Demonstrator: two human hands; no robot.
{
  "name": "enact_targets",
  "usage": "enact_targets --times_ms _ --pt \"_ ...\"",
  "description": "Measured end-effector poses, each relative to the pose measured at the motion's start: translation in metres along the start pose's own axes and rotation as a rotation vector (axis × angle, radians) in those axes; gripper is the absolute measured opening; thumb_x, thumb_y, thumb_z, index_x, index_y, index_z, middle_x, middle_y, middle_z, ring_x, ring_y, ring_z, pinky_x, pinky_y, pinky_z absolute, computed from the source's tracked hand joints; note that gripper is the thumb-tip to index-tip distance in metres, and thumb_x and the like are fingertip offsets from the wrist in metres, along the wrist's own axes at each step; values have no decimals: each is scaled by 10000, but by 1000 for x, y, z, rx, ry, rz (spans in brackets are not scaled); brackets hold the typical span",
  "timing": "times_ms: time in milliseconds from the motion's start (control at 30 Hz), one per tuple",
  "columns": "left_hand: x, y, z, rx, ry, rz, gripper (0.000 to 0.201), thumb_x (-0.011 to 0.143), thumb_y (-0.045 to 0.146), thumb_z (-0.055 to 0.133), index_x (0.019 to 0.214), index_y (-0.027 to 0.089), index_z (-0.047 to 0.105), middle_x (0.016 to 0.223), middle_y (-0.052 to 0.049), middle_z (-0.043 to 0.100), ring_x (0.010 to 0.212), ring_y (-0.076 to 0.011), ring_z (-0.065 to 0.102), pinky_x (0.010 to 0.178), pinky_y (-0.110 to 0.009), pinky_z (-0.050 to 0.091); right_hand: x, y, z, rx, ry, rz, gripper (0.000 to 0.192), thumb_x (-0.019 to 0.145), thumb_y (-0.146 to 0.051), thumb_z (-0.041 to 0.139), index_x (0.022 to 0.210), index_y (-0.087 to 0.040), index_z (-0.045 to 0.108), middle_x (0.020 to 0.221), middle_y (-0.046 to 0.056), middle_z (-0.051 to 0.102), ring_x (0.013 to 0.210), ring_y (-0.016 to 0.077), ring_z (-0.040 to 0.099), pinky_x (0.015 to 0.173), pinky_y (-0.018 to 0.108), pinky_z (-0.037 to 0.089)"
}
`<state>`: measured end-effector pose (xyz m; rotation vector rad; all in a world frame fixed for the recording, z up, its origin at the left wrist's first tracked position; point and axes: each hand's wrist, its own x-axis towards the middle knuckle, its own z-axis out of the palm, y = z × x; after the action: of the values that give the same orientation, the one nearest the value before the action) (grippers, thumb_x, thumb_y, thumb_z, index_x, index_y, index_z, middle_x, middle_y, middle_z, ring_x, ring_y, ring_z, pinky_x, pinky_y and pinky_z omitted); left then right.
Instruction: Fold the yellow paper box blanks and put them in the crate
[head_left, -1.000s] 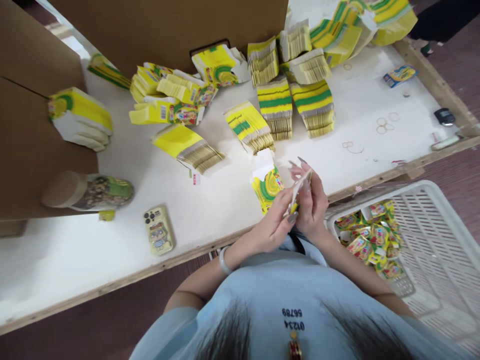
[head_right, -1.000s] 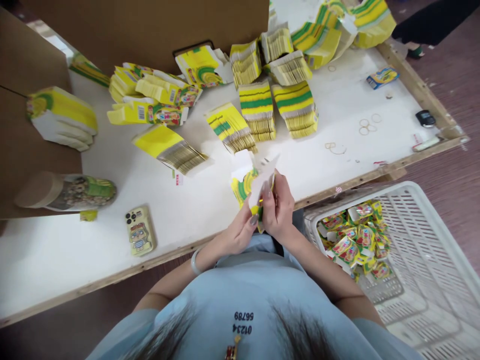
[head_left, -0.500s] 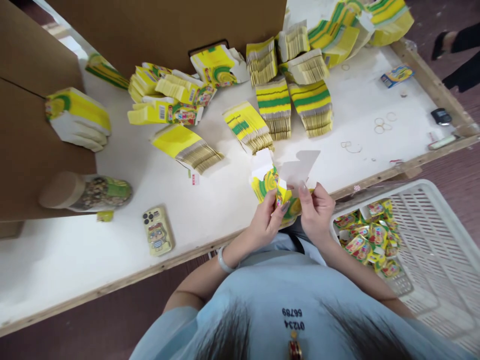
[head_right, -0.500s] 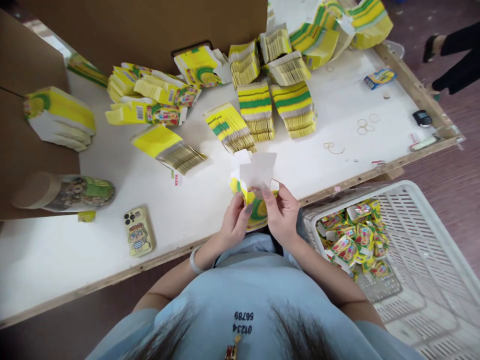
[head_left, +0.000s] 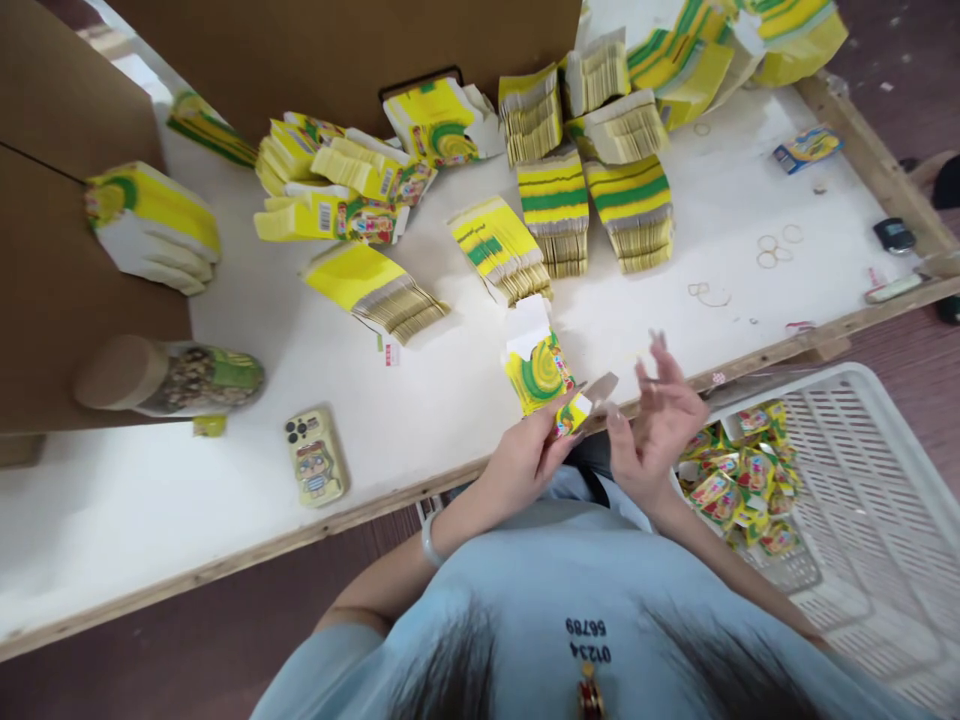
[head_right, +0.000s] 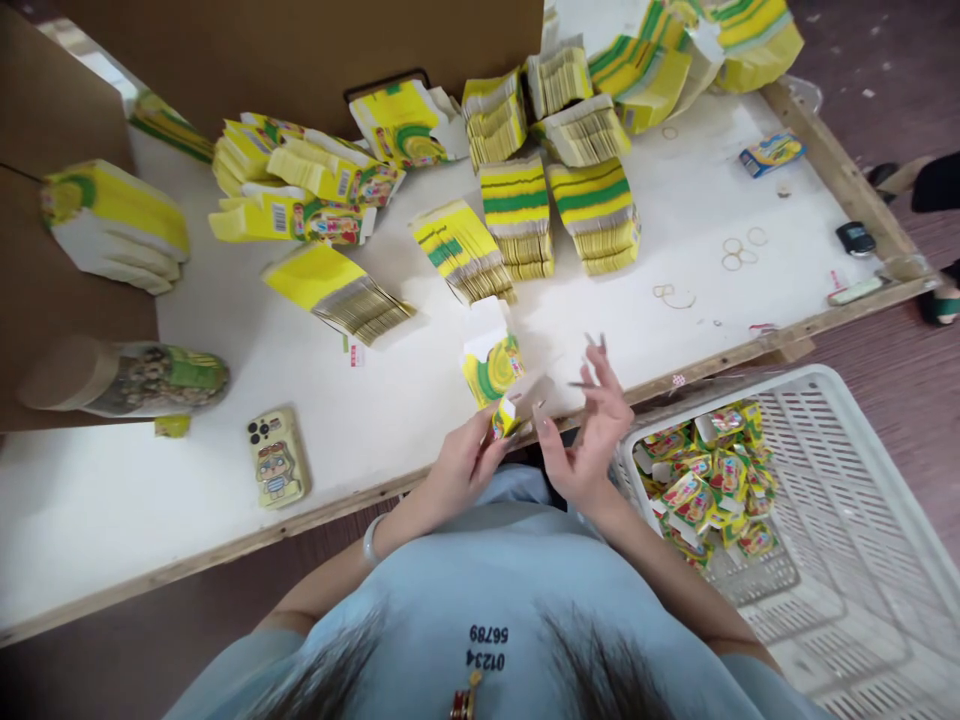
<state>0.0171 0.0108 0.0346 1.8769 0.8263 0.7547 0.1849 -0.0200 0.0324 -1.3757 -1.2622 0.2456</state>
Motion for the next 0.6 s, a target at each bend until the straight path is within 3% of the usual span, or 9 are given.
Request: enact_targets --times_ms 67,133,233,367,400,467,533,600 --pt "4 2 -4 90 -24 60 439 1063 399 462 1470 233 476 1126 -101 730 943 -225 723 859 -373 609 12 -1 -10 -89 -126 -128 271 953 -439 594 1189 -305 587 1689 77 309 1602 396 243 1192 762 310" --pt "8 4 -4 135 -34 104 439 1066 388 456 1480 244 457 1191 -118 727 990 -237 736 876 -393 619 20 -5 -19 -154 -290 -158 182 930 -440 631 996 -275 669 1727 16 237 1624 437 113 1217 800 199" --pt "10 7 -1 116 -24 132 361 1063 389 455 1406 293 510 1121 -86 748 914 -246 746 764 -387 634 25 -10 -25 -168 -395 -79 149 931 -385 643 882 -254 695 1741 -21 212 1635 426 -14 1220 801 196" --pt "7 12 2 -16 -14 28 265 1063 410 462 1239 260 591 861 -42 711 706 -204 676 627 -334 575 19 -9 -19 -127 -361 -25 126 964 -364 616 934 -261 683 1767 -30 149 1640 385 -44 1241 773 178" --pt "6 12 2 -59 7 -28 255 1063 422 465 1170 241 611 806 -31 681 660 -182 636 607 -315 551 17 -7 -17 -100 -307 -8 144 971 -379 609 1045 -272 668 1773 5 129 1642 374 -27 1247 753 198" --pt "5 12 4 -156 98 -138 291 1063 457 464 1032 218 626 736 -14 623 615 -151 563 578 -285 507 12 -3 -13 -12 -178 56 388 976 -423 600 1333 -287 537 1760 109 161 1644 348 85 1232 688 318" --pt "4 9 8 -249 197 -198 339 1056 494 465 980 208 631 717 -8 595 613 -139 528 564 -270 479 5 0 -9 99 -130 142 572 978 -447 597 1480 -268 389 1650 192 390 1552 324 393 1120 567 518" --pt "3 4 15 -312 235 -212 346 1050 508 478 1060 205 644 783 -18 637 678 -144 579 624 -269 511 -4 0 -7 168 -199 234 508 997 -409 588 1453 -242 439 1335 161 690 1200 265 721 892 405 644"
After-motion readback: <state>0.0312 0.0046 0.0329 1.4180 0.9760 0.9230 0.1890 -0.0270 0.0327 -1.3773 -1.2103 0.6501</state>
